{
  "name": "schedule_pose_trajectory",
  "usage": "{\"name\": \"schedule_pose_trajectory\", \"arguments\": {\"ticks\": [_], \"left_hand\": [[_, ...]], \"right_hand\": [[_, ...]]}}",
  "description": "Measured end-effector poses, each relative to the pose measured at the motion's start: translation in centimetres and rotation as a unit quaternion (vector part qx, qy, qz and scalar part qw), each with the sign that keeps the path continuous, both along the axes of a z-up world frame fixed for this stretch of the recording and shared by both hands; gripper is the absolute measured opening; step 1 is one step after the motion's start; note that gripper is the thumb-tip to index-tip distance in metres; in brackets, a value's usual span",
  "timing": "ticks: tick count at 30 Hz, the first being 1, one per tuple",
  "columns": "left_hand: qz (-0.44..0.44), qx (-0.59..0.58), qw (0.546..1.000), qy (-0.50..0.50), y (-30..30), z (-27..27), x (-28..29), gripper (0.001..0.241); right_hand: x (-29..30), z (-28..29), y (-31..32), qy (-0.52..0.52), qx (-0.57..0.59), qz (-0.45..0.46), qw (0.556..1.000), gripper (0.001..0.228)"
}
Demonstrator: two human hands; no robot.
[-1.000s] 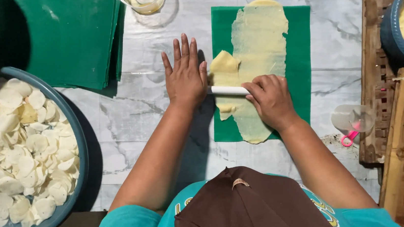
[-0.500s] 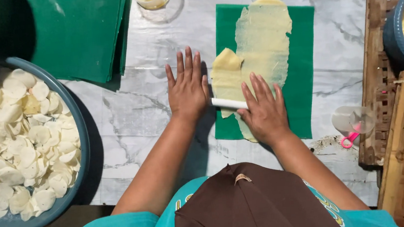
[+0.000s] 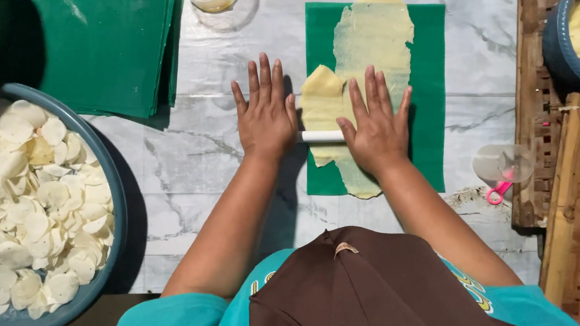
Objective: Rolling out yellow dough on a green mat using a white rolling pin.
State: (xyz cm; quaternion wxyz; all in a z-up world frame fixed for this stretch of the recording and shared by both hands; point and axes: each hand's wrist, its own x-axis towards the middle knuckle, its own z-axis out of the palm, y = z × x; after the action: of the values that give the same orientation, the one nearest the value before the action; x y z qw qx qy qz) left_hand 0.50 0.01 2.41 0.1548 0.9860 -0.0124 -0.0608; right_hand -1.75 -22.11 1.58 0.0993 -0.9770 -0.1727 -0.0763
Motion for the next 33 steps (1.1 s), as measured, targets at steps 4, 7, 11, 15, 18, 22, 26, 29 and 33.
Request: {"name": "schedule_pose_trajectory", "arguments": {"ticks": [4, 7, 11, 15, 18, 22, 26, 29, 33], "left_hand": [[-0.007, 0.029, 0.997, -0.072, -0.3, -2.5, -5.9, 0.064], [-0.017, 0.013, 0.998, -0.064, -0.1, -1.8, -7.3, 0.063], [0.022, -0.005, 1.000, -0.018, 0.2, 0.0, -4.4, 0.069], [-0.005, -0.016, 0.998, -0.055, 0.1, -1.6, -6.4, 0.068], [-0.108, -0.022, 0.964, -0.243, 1.2, -3.4, -11.4, 0.064], [-0.204, -0.040, 0.947, -0.244, 3.0, -2.3, -11.4, 0.028], [-0.174, -0.028, 0.939, -0.295, 2.4, -1.5, -7.0, 0.025], [-0.139, -0.032, 0.946, -0.292, 1.0, -3.5, -5.0, 0.039], [-0.074, -0.026, 0.988, -0.136, -0.9, -2.2, -2.1, 0.063]], "right_hand": [[-5.3, -1.6, -1.0, -0.011, -0.004, 0.016, 1.000, 0.071], [-6.2, -1.5, -1.8, 0.007, 0.009, 0.020, 1.000, 0.071], [-3.1, -1.5, -1.9, 0.063, 0.036, -0.028, 0.997, 0.066], [-5.2, -0.5, -1.6, 0.024, 0.013, 0.004, 1.000, 0.065], [-10.1, 0.6, -2.4, 0.054, 0.024, 0.022, 0.998, 0.060], [-10.4, -1.2, -5.0, -0.009, 0.134, 0.062, 0.989, 0.032], [-6.7, -0.2, -4.8, -0.072, 0.077, 0.075, 0.992, 0.041], [-4.7, -1.2, -3.4, -0.066, 0.037, 0.047, 0.996, 0.054], [-0.7, -1.7, -2.5, -0.050, -0.020, -0.027, 0.998, 0.069]]}}
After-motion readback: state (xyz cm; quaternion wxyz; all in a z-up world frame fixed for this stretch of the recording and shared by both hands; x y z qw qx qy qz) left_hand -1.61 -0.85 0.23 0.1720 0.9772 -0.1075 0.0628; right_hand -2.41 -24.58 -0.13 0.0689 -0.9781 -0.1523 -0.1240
